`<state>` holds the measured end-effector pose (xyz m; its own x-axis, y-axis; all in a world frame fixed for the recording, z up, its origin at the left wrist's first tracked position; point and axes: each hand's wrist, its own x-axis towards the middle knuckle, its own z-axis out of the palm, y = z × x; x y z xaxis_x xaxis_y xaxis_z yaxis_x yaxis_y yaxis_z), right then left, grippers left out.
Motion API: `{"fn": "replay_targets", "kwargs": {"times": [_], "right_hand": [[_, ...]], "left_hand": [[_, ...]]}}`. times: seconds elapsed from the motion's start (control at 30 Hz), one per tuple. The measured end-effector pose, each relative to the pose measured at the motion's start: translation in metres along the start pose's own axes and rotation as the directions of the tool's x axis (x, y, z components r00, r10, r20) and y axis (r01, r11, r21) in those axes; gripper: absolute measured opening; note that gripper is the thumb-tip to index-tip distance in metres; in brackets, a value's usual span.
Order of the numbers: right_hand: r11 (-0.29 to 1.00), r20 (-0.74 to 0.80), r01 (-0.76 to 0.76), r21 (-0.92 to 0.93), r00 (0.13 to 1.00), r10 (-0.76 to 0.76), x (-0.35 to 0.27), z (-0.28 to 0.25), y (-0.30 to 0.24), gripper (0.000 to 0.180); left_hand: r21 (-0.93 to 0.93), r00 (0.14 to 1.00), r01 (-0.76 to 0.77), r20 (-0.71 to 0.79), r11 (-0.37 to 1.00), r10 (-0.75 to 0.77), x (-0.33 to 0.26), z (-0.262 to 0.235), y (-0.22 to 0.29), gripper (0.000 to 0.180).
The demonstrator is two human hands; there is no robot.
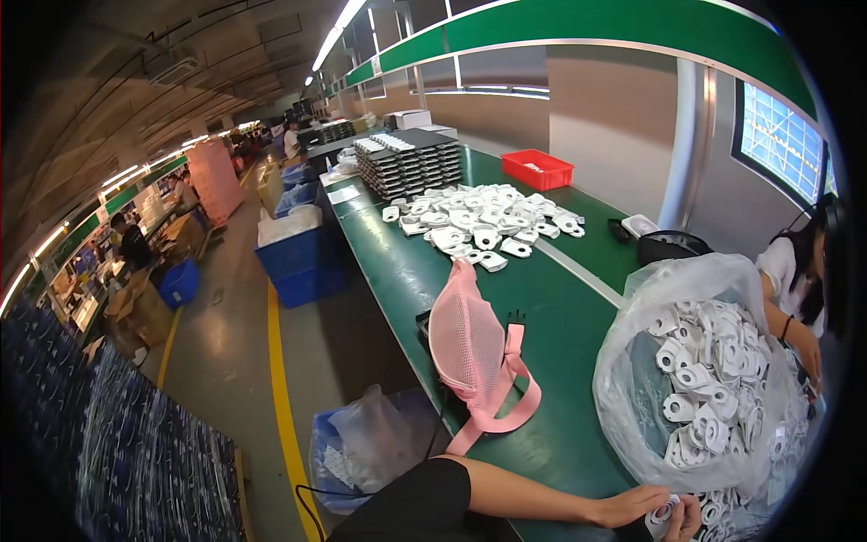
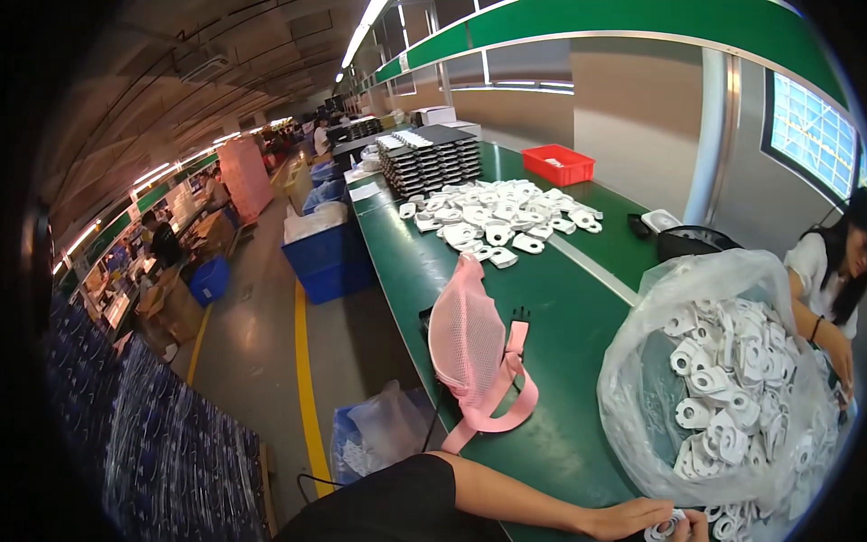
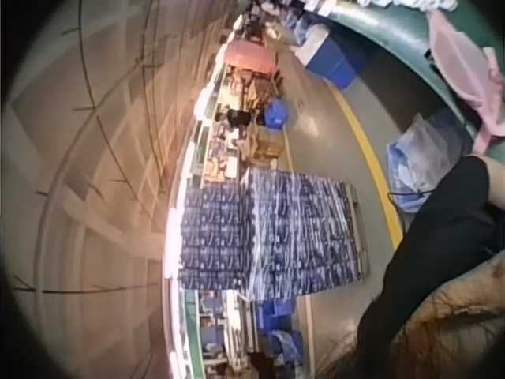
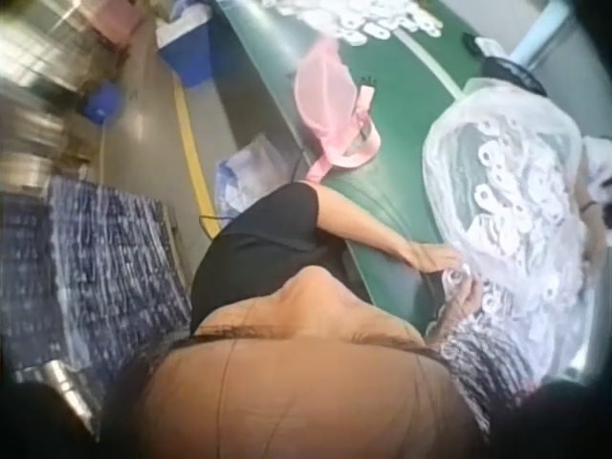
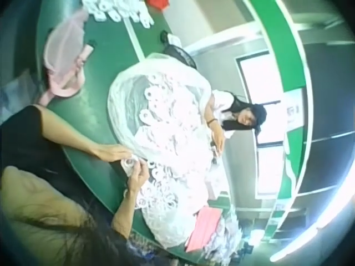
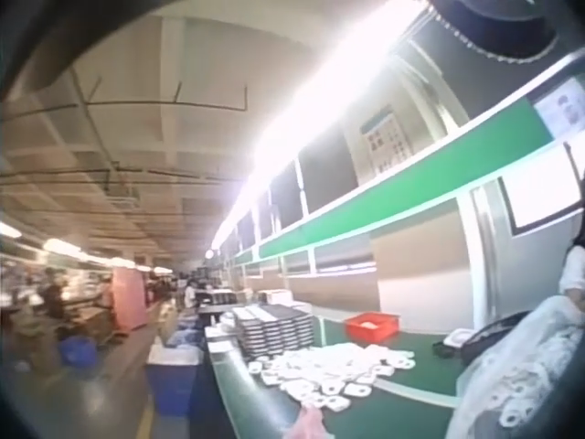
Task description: Sorting and inspecting white plastic light fixture components at an assembly line.
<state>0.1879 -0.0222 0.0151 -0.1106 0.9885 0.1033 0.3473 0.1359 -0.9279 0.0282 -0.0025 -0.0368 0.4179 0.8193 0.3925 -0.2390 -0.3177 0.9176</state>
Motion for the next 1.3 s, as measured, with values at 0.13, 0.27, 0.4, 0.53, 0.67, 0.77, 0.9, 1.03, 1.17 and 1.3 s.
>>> {"fn": "replay_targets", "kwargs": {"times": [0.13, 0.27, 0.4, 0.53, 0.67, 0.77, 0.9, 1.03, 1.17, 1.3], "right_hand": [[0.991, 0.052, 0.114, -0.067, 0.993, -0.110, 0.004, -0.002, 0.007, 0.018], [0.990, 0.053, 0.131, -0.049, 0.990, -0.129, 0.002, -0.006, 0.017, 0.015], [0.999, 0.052, 0.050, -0.018, 0.997, -0.049, -0.005, -0.010, 0.010, 0.013], [0.973, 0.072, 0.206, 0.105, 0.974, -0.214, 0.006, -0.006, 0.021, 0.011], [0.979, 0.080, 0.204, -0.015, 0.976, -0.203, 0.004, -0.006, 0.009, 0.010], [0.992, 0.115, 0.046, 0.118, 0.992, -0.060, 0.003, -0.004, -0.020, 0.011], [0.985, 0.111, 0.095, 0.143, 0.988, -0.112, 0.003, -0.010, -0.007, 0.013], [0.987, 0.126, 0.056, 0.150, 0.989, -0.076, -0.001, -0.009, -0.014, 0.014], [0.991, 0.104, 0.123, 0.043, 0.986, -0.127, 0.000, -0.007, -0.003, 0.017], [0.980, 0.085, 0.189, -0.056, 0.979, -0.184, 0.001, -0.002, -0.003, 0.020]], "left_hand": [[-0.056, 1.000, 0.026, -0.007, 0.998, -0.026, -0.001, 0.002, -0.005, 0.034], [0.004, 0.998, 0.009, 0.061, 1.000, -0.009, 0.001, -0.001, -0.001, 0.033], [0.127, 0.994, 0.054, 0.087, 0.991, -0.065, -0.003, -0.002, 0.012, 0.032], [0.007, 0.974, 0.126, 0.191, 0.992, -0.125, -0.003, -0.004, 0.007, 0.030], [-0.161, 0.859, 0.430, 0.376, 0.888, -0.348, -0.007, -0.014, -0.006, 0.027], [-0.297, 0.847, 0.473, 0.411, 0.830, -0.336, -0.004, -0.017, 0.010, 0.029], [-0.258, 0.849, 0.479, 0.380, 0.839, -0.367, -0.002, -0.016, 0.014, 0.030], [-0.195, 0.855, 0.448, 0.378, 0.872, -0.355, -0.002, -0.019, 0.015, 0.027], [0.031, 0.900, 0.328, 0.293, 0.944, -0.322, -0.002, -0.017, 0.028, 0.028], [0.546, 0.986, 0.109, 0.049, 0.831, -0.161, -0.005, -0.018, 0.029, 0.025]]}}
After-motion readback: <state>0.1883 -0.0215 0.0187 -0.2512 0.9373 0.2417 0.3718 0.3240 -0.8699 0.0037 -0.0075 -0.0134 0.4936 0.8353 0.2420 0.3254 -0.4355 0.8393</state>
